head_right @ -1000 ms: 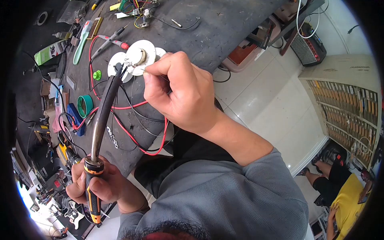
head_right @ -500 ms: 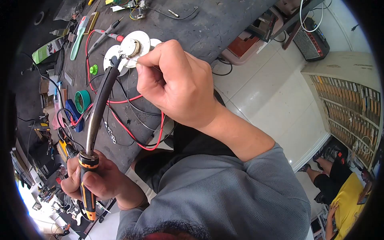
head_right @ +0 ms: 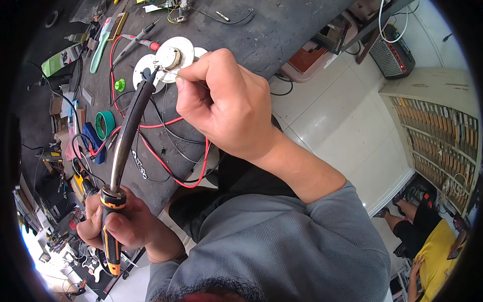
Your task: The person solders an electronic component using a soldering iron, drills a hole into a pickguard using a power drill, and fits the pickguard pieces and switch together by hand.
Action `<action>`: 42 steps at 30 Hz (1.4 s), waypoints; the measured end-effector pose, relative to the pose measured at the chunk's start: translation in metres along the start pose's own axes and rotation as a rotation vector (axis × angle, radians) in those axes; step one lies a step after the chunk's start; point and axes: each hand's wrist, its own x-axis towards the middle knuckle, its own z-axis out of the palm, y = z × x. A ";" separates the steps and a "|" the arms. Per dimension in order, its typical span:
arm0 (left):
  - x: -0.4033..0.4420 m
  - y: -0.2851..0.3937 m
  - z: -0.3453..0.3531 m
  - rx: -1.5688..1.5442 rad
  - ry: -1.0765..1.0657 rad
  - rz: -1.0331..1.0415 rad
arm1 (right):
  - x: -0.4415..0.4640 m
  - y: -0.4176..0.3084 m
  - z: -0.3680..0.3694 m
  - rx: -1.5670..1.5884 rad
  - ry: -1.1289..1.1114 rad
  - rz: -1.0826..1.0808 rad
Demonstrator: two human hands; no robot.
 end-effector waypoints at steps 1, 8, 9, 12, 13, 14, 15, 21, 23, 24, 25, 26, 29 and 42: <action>0.000 0.000 0.000 0.000 -0.002 -0.002 | 0.000 0.000 0.000 -0.001 0.002 -0.004; -0.002 -0.001 -0.001 0.015 -0.006 0.005 | 0.000 -0.001 0.000 0.002 0.005 0.007; -0.002 -0.001 -0.001 0.018 -0.007 0.005 | 0.000 -0.001 0.000 0.006 0.005 0.010; -0.001 0.001 0.000 0.035 0.002 -0.008 | 0.001 -0.001 0.000 -0.009 0.010 0.001; -0.001 -0.001 -0.002 -0.005 -0.002 0.028 | 0.001 -0.001 0.001 -0.012 0.040 0.005; 0.000 -0.006 -0.003 -0.045 -0.006 0.065 | 0.002 -0.001 0.004 -0.016 0.070 0.009; 0.001 -0.008 -0.004 -0.086 -0.009 0.101 | 0.002 0.000 0.005 -0.020 0.100 0.013; 0.000 0.002 -0.001 0.068 -0.002 -0.015 | 0.001 0.000 0.001 -0.001 0.013 -0.010; 0.000 0.002 0.001 0.080 0.009 -0.016 | 0.000 -0.001 0.001 -0.007 0.007 0.000; -0.001 0.002 0.002 0.086 0.015 -0.015 | 0.000 -0.001 0.001 -0.011 0.005 0.005; 0.000 -0.002 0.002 0.043 0.010 0.024 | 0.000 -0.002 0.000 -0.014 0.003 0.004; 0.000 -0.007 0.001 0.000 0.005 0.063 | 0.001 -0.002 0.000 -0.016 0.001 0.002; -0.001 -0.010 0.000 -0.043 0.001 0.099 | 0.000 -0.002 0.001 -0.018 0.006 -0.001; 0.000 -0.011 0.001 -0.028 -0.005 0.113 | 0.001 0.000 0.001 -0.021 0.010 -0.023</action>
